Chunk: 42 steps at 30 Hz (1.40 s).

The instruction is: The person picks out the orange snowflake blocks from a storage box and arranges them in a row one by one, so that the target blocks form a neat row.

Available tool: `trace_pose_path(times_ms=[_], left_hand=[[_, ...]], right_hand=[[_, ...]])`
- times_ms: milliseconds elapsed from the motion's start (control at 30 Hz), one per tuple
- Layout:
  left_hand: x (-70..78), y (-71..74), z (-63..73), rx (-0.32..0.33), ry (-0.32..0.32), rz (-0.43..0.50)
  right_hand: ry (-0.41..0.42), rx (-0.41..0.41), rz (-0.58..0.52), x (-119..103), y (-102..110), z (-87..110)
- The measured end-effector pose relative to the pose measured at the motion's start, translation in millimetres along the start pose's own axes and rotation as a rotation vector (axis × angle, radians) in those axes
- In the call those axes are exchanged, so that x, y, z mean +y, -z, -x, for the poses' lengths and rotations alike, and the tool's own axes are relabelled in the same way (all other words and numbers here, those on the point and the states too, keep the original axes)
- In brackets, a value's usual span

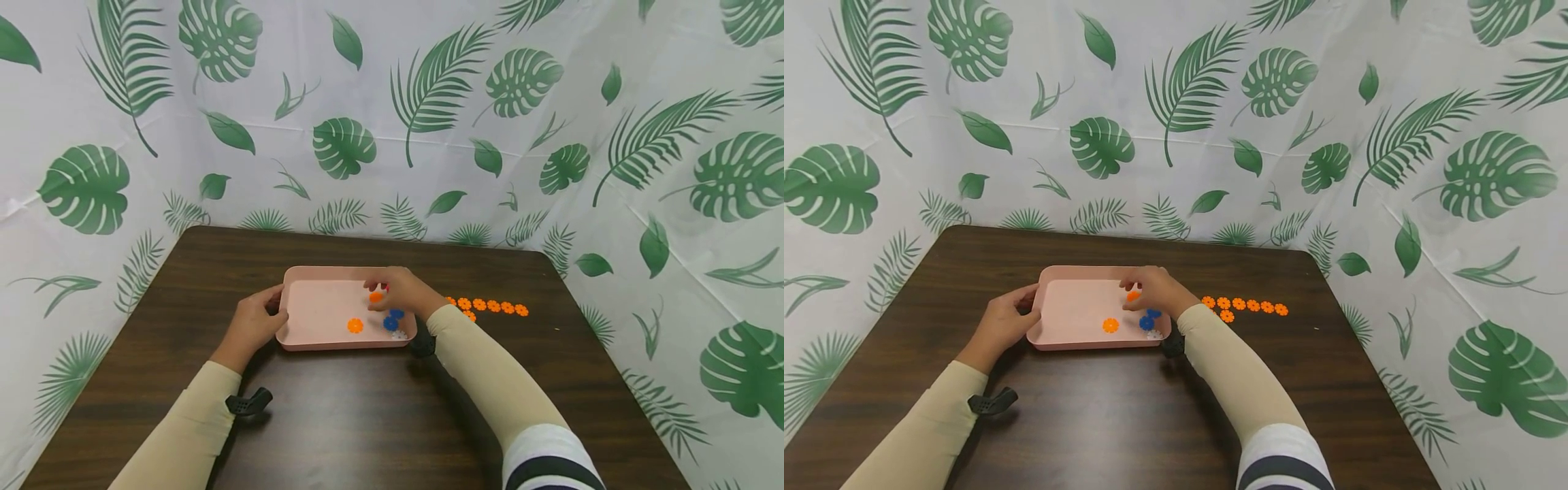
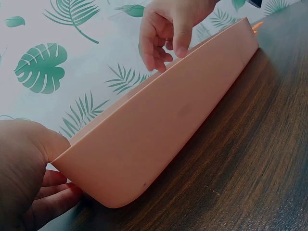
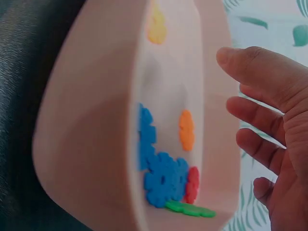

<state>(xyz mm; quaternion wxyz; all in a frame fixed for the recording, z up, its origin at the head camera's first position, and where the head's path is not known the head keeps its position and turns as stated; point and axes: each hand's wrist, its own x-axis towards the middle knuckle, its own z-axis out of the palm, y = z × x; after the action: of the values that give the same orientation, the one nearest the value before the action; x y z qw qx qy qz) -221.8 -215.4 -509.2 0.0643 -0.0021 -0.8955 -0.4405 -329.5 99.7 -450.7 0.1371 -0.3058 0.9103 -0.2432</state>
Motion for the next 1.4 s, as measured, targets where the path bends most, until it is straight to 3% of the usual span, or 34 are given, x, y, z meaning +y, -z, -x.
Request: trace_pose_path(times_ms=[133,333,633,833,1400], left_hand=[[-0.6,-0.3,0.5,0.002,-0.008,0.0],[-1.5,-0.8,1.0,0.019,-0.035,0.0],[-1.4,-0.4,0.2,0.017,-0.034,-0.006],[0.4,0.3,1.1,0.015,-0.025,-0.004],[0.7,0.7,1.9,0.023,-0.026,-0.004]], right_hand=[[0.001,-0.014,0.005,2.0,-5.8,-1.9],[0.102,-0.053,0.122,3.6,-10.9,-5.5],[0.087,-0.138,0.077,-2.8,-18.8,-4.3],[0.1,-0.138,0.036,-4.7,-26.3,0.1],[0.178,-0.131,0.142,-4.6,-34.6,1.7]])
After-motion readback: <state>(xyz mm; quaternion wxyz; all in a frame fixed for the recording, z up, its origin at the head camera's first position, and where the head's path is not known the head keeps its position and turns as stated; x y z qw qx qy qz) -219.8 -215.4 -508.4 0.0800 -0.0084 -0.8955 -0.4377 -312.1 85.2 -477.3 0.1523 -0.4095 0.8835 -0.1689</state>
